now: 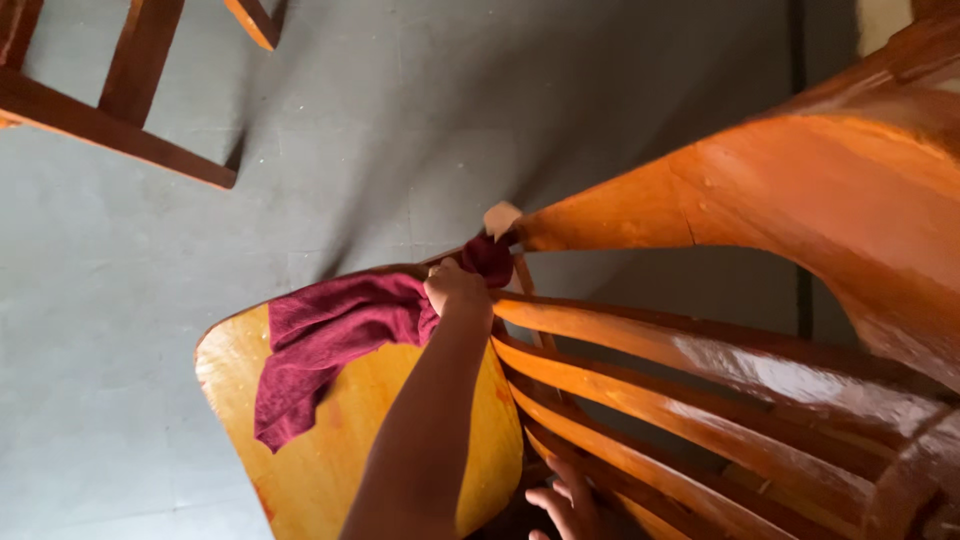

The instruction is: The person wipes a wooden chair with a maroon cloth, cleaning the backrest, seat, and legs. The person moves the chair slightly to access different parts and continues wiping until the end of the clip.

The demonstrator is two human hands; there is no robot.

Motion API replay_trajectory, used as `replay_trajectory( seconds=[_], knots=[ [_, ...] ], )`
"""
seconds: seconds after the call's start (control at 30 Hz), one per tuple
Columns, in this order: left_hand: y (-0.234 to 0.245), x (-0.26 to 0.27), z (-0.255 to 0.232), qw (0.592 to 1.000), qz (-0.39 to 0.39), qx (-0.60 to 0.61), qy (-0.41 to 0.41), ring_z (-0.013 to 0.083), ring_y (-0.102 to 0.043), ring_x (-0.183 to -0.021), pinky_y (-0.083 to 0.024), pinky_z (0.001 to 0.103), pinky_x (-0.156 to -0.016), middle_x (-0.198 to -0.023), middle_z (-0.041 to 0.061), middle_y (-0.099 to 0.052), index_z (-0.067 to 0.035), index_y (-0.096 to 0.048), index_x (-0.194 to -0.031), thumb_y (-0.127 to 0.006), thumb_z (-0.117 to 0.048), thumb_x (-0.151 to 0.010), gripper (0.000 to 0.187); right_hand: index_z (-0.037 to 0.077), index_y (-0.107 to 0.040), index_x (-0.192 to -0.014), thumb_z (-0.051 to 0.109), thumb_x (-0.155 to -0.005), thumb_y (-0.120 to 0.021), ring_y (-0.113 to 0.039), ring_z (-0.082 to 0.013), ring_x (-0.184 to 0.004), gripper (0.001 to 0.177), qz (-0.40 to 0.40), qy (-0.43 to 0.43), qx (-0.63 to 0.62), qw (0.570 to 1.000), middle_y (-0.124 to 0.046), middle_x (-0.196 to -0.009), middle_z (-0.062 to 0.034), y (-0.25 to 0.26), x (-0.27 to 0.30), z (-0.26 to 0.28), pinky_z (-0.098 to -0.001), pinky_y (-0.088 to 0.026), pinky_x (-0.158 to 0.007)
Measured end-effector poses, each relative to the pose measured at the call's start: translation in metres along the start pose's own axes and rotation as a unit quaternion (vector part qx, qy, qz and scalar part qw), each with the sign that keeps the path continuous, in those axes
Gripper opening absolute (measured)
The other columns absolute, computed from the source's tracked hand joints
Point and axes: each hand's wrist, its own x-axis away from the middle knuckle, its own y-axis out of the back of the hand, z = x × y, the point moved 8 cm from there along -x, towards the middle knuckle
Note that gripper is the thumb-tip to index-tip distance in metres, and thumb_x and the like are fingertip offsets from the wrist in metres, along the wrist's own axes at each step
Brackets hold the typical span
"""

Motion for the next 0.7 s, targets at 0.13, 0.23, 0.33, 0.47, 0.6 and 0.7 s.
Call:
replay_trajectory(
  seconds=[0.13,0.23,0.33,0.47,0.6,0.7],
  knots=[
    [0.026,0.02,0.011,0.995,-0.064,0.076,0.005,0.032,-0.055,-0.128,-0.056,0.039,-0.092,-0.143,0.012,-0.052,-0.024,-0.063,-0.14,-0.064,-0.024,-0.098,0.042,0.012,-0.067,-0.118,0.046,-0.087,-0.074,-0.061,-0.0437,-0.122,0.046,0.059,0.003,-0.028,0.998,-0.045,-0.146,-0.0275,0.017,-0.02,0.022,-0.0522,-0.055,-0.094],
    [0.035,0.033,0.013,0.982,-0.139,0.13,-0.021,0.0344,-0.056,-0.125,-0.057,0.042,-0.09,-0.142,0.014,-0.05,-0.027,-0.056,-0.146,-0.061,-0.016,-0.099,0.049,0.015,-0.066,-0.125,0.048,-0.088,-0.075,-0.063,-0.0401,-0.12,0.05,0.166,-0.062,-0.045,0.983,-0.042,-0.154,-0.0258,0.008,-0.015,0.022,-0.051,-0.052,-0.097],
    [0.004,0.028,0.001,0.995,-0.01,0.098,-0.03,0.0373,-0.04,-0.137,-0.049,0.045,-0.1,-0.145,0.013,-0.039,-0.031,-0.055,-0.139,-0.077,-0.038,-0.084,0.06,0.018,-0.068,-0.121,0.048,-0.087,-0.077,-0.067,-0.0344,-0.115,0.046,0.165,-0.041,0.007,0.985,-0.045,-0.155,-0.0214,0.004,-0.015,0.02,-0.0564,-0.045,-0.101],
    [-0.024,0.0,0.011,0.993,-0.014,0.112,0.042,0.0346,-0.051,-0.135,-0.053,0.043,-0.101,-0.147,0.013,-0.047,-0.02,-0.065,-0.136,-0.063,-0.04,-0.1,0.041,0.013,-0.066,-0.121,0.043,-0.09,-0.076,-0.056,-0.0438,-0.13,0.044,0.077,-0.001,-0.059,0.995,-0.045,-0.148,-0.0256,0.019,-0.006,0.009,-0.05,-0.051,-0.101],
    [-0.089,0.017,0.068,0.96,-0.139,0.245,0.002,0.0357,-0.058,-0.128,-0.054,0.045,-0.099,-0.141,0.014,-0.055,-0.024,-0.06,-0.142,-0.063,-0.038,-0.099,0.045,0.015,-0.064,-0.117,0.04,-0.082,-0.078,-0.051,-0.0466,-0.133,0.045,0.106,0.041,0.052,0.992,-0.048,-0.144,-0.0195,0.023,-0.008,0.012,-0.0601,-0.041,-0.105],
    [-0.19,0.088,0.165,0.937,-0.157,0.307,0.053,0.0366,-0.063,-0.123,-0.055,0.045,-0.098,-0.137,0.015,-0.062,-0.027,-0.056,-0.146,-0.063,-0.037,-0.098,0.05,0.015,-0.062,-0.124,0.035,-0.083,-0.078,-0.052,-0.0379,-0.132,0.048,0.156,-0.061,-0.013,0.986,-0.046,-0.149,-0.018,0.029,-0.016,0.015,-0.0468,-0.044,-0.107]
  ],
)
